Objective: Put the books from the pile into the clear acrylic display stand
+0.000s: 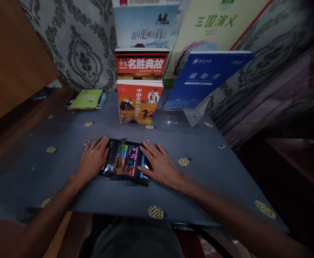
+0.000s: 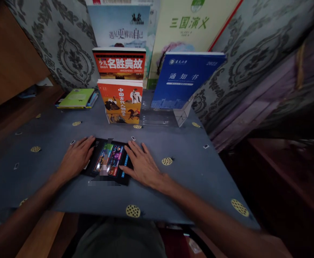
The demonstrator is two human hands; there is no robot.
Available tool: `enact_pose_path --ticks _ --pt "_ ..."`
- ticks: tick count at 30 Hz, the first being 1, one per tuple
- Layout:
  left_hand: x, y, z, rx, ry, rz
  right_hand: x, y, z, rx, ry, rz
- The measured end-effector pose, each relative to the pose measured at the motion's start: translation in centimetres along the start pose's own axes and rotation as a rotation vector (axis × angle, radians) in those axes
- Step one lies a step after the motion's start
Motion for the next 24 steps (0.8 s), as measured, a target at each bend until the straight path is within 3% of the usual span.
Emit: enact_pose_path --ticks 15,19,24 --pt "0.2 -0.1 -0.2 0.018 0.018 0.002 0.5 0.1 -1.6 -0.029 -0.01 -0.007" --pt "3.6 -0.2 -1.7 -0.017 0.109 0.028 0.5 0.5 -1.6 -0.045 -0.014 -0.016" --pt "8.6 1.1 -4.2 -0.037 0.375 -0.006 0.9 1.0 -1.7 -0.028 -0.027 -0.033"
Point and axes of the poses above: each hand's wrist, its own z-axis towards the middle knuckle, its own y-axis out of the palm, x = y × z, the point moved 1 cm from there along z, towards the middle knuckle, and after that the axes turned 6 degrees about -x, right-handed, at the moved point
